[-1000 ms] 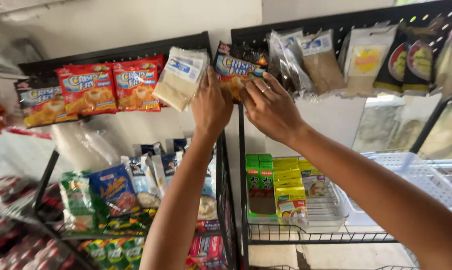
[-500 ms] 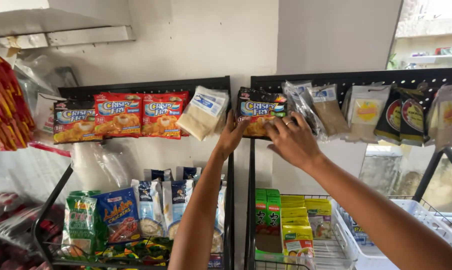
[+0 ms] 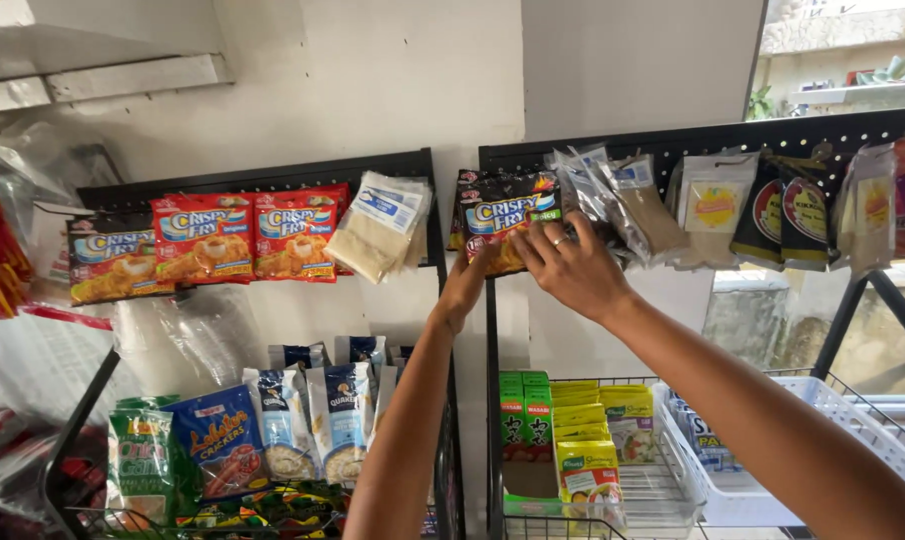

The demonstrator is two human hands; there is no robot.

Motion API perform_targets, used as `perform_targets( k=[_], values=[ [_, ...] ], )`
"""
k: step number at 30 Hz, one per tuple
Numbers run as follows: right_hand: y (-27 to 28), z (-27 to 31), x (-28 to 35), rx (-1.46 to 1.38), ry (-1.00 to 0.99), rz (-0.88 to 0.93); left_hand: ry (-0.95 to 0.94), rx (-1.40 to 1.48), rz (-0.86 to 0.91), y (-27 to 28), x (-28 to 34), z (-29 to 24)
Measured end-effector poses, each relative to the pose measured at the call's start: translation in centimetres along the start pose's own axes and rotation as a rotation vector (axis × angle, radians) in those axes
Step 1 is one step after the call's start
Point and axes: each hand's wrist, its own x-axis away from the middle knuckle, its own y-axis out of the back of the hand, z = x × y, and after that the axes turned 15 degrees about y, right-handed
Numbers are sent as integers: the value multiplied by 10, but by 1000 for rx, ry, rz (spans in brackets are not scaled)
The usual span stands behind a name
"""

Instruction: Organizing and stocking food packets and sachets on shelves in a grocery store.

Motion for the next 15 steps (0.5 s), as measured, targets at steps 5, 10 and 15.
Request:
perform_targets(
  k=[5, 10, 15],
  values=[
    [7, 9, -4, 44, -13, 50, -182, -111, -131, 1, 19, -43],
    [7, 16, -11, 13, -72, 73, -68, -187, -227, 30, -11, -54],
    [7, 18, -15, 70, -99, 42, 49, 116, 90, 8, 11, -70]
  ],
)
